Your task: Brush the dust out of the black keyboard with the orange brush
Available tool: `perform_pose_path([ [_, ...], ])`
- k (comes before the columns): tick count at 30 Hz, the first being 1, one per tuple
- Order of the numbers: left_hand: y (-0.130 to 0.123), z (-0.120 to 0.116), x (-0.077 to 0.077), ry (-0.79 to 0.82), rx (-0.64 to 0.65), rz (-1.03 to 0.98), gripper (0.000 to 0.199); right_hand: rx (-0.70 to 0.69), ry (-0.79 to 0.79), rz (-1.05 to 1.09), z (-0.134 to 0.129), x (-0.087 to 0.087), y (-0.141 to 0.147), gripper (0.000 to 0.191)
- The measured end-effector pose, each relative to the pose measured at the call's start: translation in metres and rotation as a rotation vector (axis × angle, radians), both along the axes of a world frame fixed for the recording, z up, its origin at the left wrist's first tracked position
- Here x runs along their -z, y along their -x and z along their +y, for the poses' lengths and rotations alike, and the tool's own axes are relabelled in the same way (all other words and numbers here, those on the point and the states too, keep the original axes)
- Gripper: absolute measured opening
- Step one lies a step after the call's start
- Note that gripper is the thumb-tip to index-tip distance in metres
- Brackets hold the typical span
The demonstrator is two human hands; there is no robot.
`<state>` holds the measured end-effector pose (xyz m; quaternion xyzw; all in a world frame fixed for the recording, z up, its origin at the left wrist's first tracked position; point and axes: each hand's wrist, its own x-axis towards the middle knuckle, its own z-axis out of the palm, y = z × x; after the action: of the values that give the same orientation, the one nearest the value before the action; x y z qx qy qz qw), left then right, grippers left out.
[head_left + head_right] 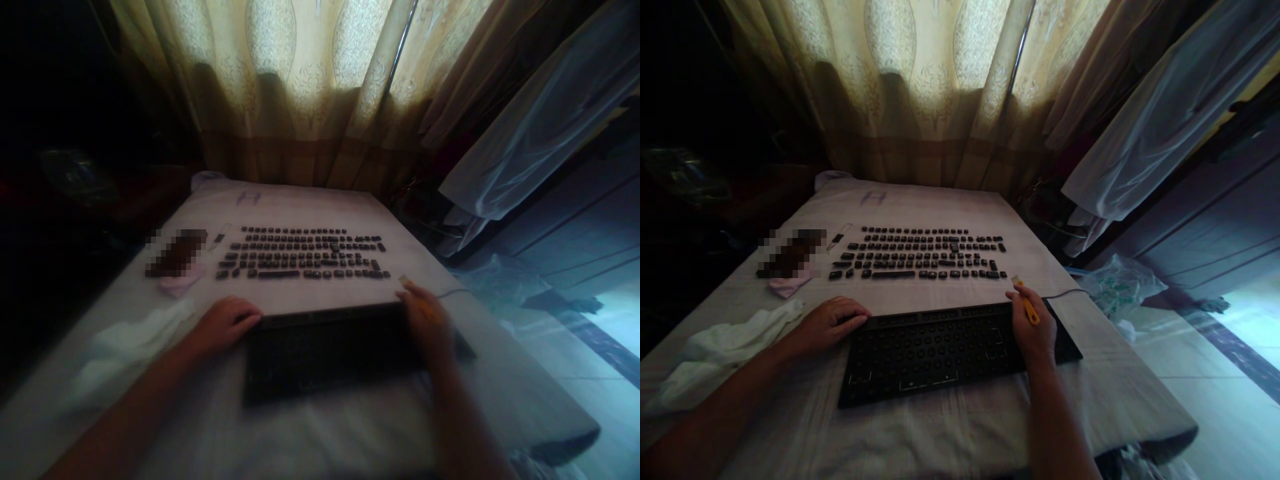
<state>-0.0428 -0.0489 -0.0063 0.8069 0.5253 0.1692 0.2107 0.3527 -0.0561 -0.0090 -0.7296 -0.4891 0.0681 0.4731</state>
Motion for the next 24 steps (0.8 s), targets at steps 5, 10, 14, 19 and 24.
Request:
perform_pose_path([
  [5, 0.009, 0.001, -0.001, 0.015, 0.014, 0.043, 0.036, -0.197, -0.045, 0.057, -0.012, -0.018, 0.025, 0.041],
  [10, 0.027, 0.004, -0.001, 0.034, -0.047, 0.032, 0.038, -0.498, 0.043, 0.127, -0.020, -0.033, 0.050, 0.047],
  [14, 0.035, 0.007, -0.003, 0.097, -0.064, 0.002, 0.038, -0.743, 0.117, 0.242, -0.018, -0.046, 0.072, 0.035],
  [19, 0.022, 0.012, -0.002, 0.067, -0.238, -0.178, 0.040, -0.920, 0.224, 0.324, -0.010, -0.050, 0.096, 0.016],
  [24, 0.003, 0.014, 0.004, -0.003, -0.424, -0.288, 0.045, -0.921, 0.176, 0.322, -0.009, -0.028, 0.108, 0.014],
])
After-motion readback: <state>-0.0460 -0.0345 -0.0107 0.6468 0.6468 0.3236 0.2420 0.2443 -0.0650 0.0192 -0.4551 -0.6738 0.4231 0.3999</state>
